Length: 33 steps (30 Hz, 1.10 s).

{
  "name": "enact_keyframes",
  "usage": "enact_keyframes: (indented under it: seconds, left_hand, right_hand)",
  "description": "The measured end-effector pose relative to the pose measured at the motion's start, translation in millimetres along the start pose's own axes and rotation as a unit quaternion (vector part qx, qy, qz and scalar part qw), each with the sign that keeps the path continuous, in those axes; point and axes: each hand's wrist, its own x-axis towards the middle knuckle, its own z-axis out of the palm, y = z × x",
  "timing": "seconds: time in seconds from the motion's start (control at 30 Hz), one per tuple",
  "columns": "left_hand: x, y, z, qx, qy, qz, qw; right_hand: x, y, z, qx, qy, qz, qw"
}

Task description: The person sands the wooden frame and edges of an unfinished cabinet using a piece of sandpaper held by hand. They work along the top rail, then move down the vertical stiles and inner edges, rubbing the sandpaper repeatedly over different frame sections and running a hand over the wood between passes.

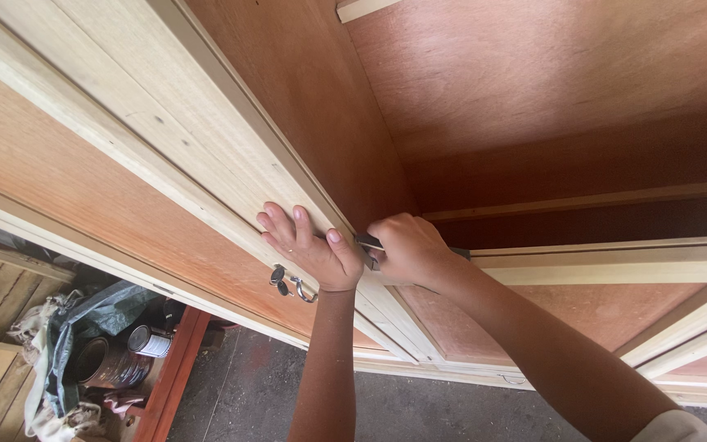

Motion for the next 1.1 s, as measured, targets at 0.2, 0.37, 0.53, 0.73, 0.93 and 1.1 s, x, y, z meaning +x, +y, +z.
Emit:
enact_keyframes:
  seconds: [0.2,0.37,0.53,0.73,0.93,1.1]
  left_hand:
    - [-0.1,1.6,1.0,0.001,0.004,0.001,1.0]
    - [1.5,3.5,2.2,0.003,0.009,0.003,1.0]
    - [2.6,4.5,3.9,-0.002,0.012,0.004,1.0]
    - [0.3,5.1,3.6,-0.004,0.005,0.003,1.0]
    - [-1.2,6.4,4.9,-0.003,0.0,-0.001,1.0]
    - [-1.7,6.0,6.3,-0.005,0.006,0.001,1.0]
  right_hand:
    - [0.8,-0.5,0.9,-0.025,0.008,-0.003,1.0]
    - [1.4,-1.5,0.8,0.007,0.052,-0.004,0.999]
    - [4.1,0.6,0.0,-0.027,0.043,-0.007,0.999]
    - [4.0,4.2,1.2,-0.047,0.017,0.003,0.999]
    - [2.4,3.1,-2.2,-0.036,0.059,-0.029,0.997]
    - [1.1,1.0,-3.1,-0.055,0.025,-0.008,0.998]
